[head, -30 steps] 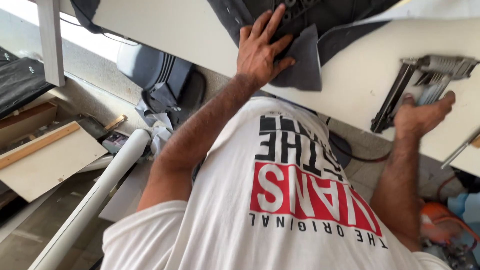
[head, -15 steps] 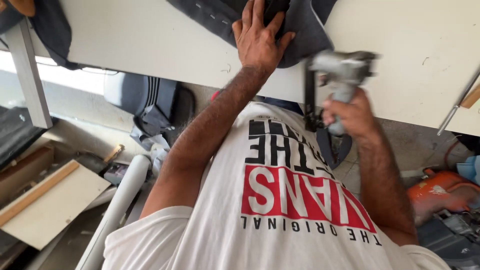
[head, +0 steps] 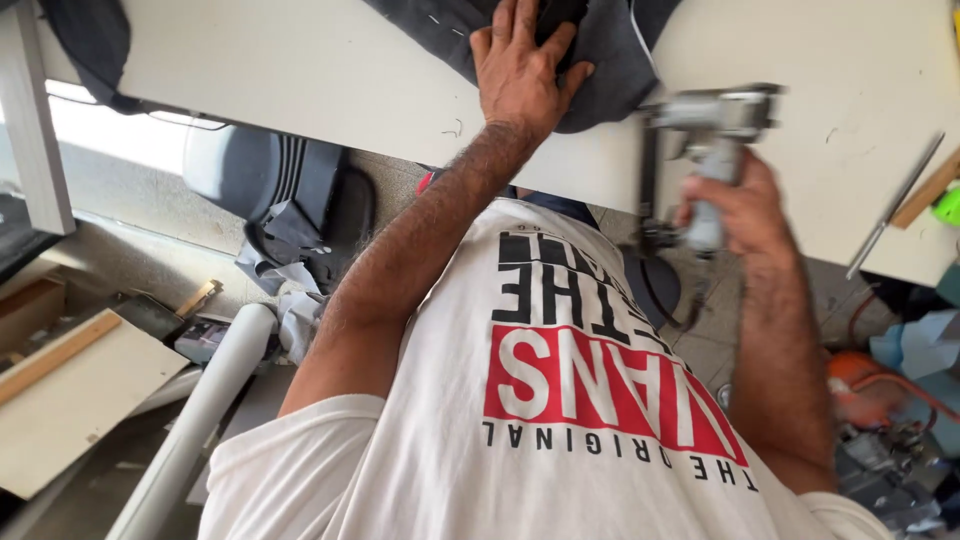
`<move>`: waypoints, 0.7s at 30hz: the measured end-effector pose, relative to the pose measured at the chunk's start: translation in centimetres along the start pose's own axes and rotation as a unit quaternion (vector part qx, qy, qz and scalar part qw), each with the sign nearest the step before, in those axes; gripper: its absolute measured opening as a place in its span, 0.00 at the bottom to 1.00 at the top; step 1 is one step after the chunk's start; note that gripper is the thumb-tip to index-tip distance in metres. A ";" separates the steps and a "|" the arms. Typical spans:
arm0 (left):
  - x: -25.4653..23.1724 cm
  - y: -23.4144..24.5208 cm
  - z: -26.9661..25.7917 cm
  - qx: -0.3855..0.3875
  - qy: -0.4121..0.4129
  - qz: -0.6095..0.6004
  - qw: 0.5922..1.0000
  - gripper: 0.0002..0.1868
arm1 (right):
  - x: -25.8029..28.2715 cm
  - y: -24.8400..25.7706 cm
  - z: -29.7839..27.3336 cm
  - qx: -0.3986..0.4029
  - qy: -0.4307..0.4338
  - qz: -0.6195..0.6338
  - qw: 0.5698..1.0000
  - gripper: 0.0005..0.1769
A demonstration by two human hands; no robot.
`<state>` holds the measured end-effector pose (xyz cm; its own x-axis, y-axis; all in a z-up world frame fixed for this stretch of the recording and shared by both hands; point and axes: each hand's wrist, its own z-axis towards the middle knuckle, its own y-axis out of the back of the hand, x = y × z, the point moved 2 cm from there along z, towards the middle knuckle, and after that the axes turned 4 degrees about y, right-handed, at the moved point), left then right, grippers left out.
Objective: Stapling fabric onto a chair base using a pneumatic staple gun
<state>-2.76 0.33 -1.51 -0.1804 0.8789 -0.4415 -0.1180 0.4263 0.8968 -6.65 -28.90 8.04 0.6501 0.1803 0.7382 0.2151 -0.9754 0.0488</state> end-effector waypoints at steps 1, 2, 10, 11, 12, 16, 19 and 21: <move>0.5 -0.1 -0.1 -0.005 0.002 0.001 1.000 0.26 | -0.3 1.3 0.8 0.003 0.004 -0.002 1.000 0.21; 0.8 -0.2 -0.2 -0.021 -0.020 -0.014 0.999 0.26 | -0.5 3.0 1.7 -0.064 0.016 -0.094 0.993 0.13; 2.3 1.6 0.0 -0.031 -0.100 -0.027 0.994 0.25 | 2.6 -1.8 2.5 -0.249 0.280 -0.511 0.773 0.33; 2.5 2.1 0.0 -0.025 -0.126 -0.025 0.991 0.25 | 3.5 -4.9 2.2 -0.148 0.407 -0.405 0.805 0.31; 2.7 2.5 -0.1 -0.019 -0.151 -0.023 0.988 0.26 | 4.5 -8.0 1.8 -0.043 0.519 -0.283 0.806 0.28; 3.9 3.8 0.2 -0.019 -0.191 -0.020 0.981 0.24 | 7.0 -13.1 6.0 0.029 0.566 -0.271 0.778 0.36; 4.2 4.1 -0.2 -0.007 -0.194 -0.032 0.981 0.23 | 5.8 -12.6 10.0 0.072 0.420 -0.297 0.855 0.52; 4.4 4.4 -0.6 -0.032 -0.209 -0.059 0.975 0.24 | 6.3 -11.5 9.4 0.102 0.427 -0.402 0.803 0.44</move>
<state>-4.66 5.92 0.49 0.2516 0.8400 -0.4808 -0.1762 0.5282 0.8306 1.82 -15.39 5.79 -0.4776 0.5040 0.7197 0.4877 -0.5292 0.6943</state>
